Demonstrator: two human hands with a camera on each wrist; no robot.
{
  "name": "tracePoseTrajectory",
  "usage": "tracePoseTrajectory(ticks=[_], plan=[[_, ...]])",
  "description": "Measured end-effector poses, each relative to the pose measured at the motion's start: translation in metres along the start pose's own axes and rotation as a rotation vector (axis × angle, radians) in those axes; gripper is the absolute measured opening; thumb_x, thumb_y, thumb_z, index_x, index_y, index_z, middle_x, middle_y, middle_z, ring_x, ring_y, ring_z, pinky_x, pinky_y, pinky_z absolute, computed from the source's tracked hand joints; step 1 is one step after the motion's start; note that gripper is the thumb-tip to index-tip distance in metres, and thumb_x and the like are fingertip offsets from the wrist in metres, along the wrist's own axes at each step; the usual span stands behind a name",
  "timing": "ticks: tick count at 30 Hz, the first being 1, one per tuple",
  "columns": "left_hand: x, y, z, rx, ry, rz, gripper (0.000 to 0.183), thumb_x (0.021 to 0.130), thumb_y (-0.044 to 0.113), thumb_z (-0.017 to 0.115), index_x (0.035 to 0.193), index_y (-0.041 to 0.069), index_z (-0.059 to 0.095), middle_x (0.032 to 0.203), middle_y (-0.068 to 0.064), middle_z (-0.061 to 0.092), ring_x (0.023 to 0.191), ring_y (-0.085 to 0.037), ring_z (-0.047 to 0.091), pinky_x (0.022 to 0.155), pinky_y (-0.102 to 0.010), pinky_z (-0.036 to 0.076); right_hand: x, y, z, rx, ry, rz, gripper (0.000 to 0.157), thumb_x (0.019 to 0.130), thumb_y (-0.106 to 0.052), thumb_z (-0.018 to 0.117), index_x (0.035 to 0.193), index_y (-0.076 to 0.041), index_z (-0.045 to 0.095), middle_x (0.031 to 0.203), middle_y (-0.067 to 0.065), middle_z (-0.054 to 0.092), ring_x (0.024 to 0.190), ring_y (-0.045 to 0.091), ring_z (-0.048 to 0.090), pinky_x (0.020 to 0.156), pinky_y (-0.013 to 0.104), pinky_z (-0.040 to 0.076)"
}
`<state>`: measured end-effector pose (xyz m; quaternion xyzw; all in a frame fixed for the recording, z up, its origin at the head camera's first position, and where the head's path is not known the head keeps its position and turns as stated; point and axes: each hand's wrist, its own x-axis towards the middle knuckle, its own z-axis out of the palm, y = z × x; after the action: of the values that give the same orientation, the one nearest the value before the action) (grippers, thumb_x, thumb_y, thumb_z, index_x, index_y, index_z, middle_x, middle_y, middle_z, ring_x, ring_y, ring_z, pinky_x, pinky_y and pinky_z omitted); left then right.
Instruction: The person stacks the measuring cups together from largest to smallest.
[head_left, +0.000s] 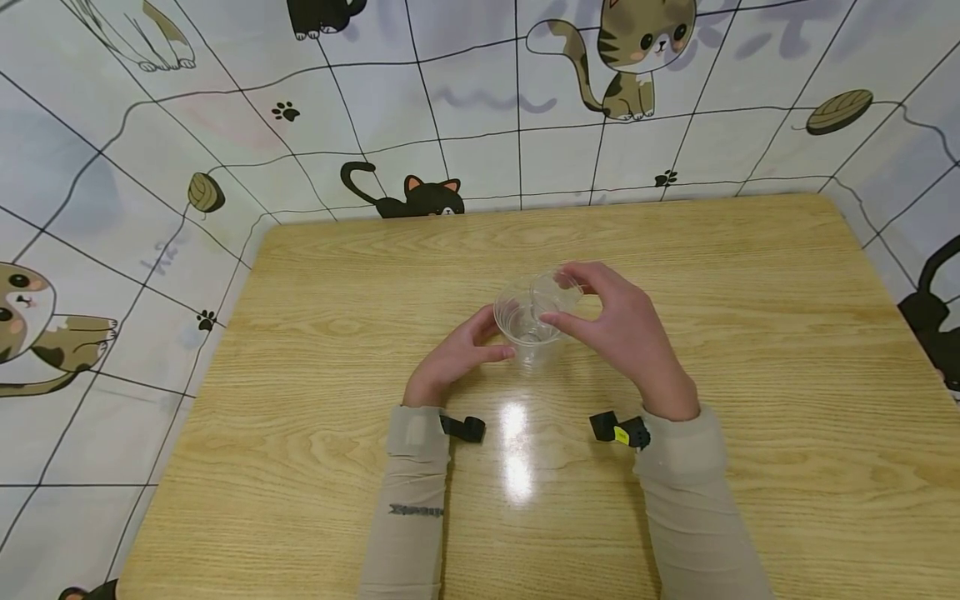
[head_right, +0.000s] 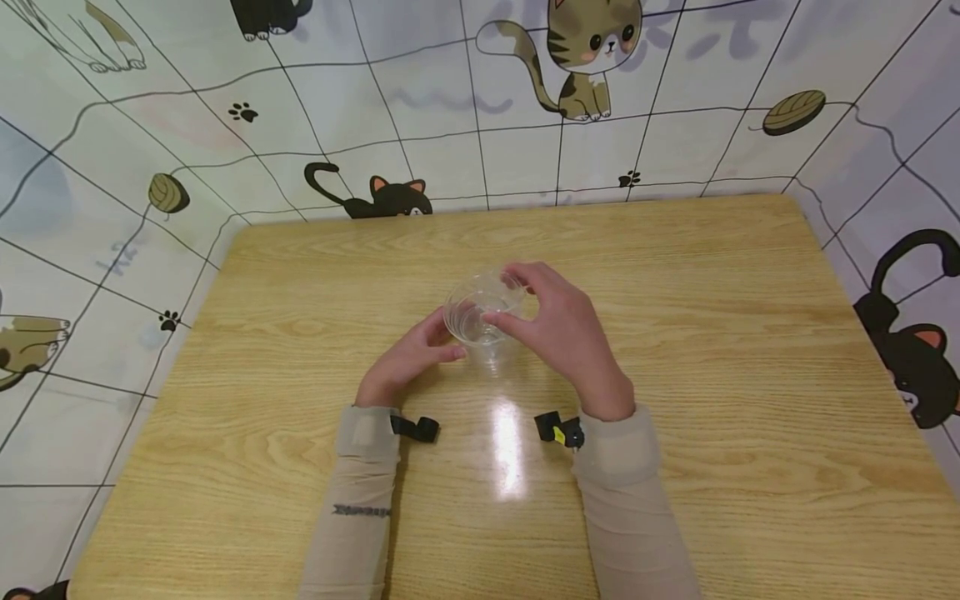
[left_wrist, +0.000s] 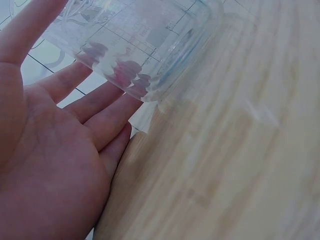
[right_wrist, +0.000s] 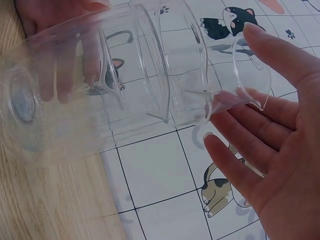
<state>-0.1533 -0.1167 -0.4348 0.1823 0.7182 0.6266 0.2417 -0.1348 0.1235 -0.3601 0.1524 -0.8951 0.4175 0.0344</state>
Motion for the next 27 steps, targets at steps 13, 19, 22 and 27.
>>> tracePoseTrajectory(ticks=[13, 19, 22, 27], plan=[[0.004, -0.01, -0.002, 0.008, 0.01, -0.009, 0.069, 0.083, 0.021, 0.068, 0.141, 0.028, 0.032, 0.144, 0.009, 0.036, 0.134, -0.015, 0.032, 0.111, -0.041, 0.022, 0.0, 0.001, 0.002, -0.004, -0.009, 0.008, 0.062, 0.075, -0.05, 0.07, 0.125, -0.018, 0.053, 0.118, -0.001, 0.059, 0.109, 0.026, 0.055, 0.09, 0.045, 0.044], [0.0, 0.002, 0.0, -0.002, 0.004, -0.021, 0.07, 0.083, 0.019, 0.068, 0.143, 0.024, 0.031, 0.145, 0.006, 0.036, 0.135, -0.019, 0.031, 0.11, -0.043, 0.022, 0.001, 0.001, 0.002, 0.0, -0.012, 0.011, 0.062, 0.075, -0.05, 0.07, 0.125, -0.017, 0.053, 0.117, -0.001, 0.059, 0.109, 0.025, 0.055, 0.091, 0.044, 0.044], [0.0, 0.001, 0.0, -0.004, 0.003, -0.015, 0.069, 0.084, 0.018, 0.068, 0.143, 0.024, 0.031, 0.145, 0.006, 0.036, 0.135, -0.018, 0.031, 0.11, -0.043, 0.022, 0.001, 0.001, 0.002, 0.0, -0.011, 0.004, 0.062, 0.075, -0.05, 0.069, 0.125, -0.017, 0.053, 0.116, -0.001, 0.059, 0.109, 0.023, 0.055, 0.091, 0.043, 0.044], [0.0, -0.001, 0.0, -0.015, 0.0, 0.0, 0.069, 0.084, 0.017, 0.067, 0.143, 0.024, 0.031, 0.145, 0.007, 0.035, 0.135, -0.018, 0.03, 0.11, -0.044, 0.023, 0.001, 0.002, 0.003, 0.003, -0.006, 0.004, 0.062, 0.075, -0.051, 0.069, 0.125, -0.019, 0.053, 0.117, -0.003, 0.059, 0.108, 0.021, 0.055, 0.091, 0.042, 0.044]])
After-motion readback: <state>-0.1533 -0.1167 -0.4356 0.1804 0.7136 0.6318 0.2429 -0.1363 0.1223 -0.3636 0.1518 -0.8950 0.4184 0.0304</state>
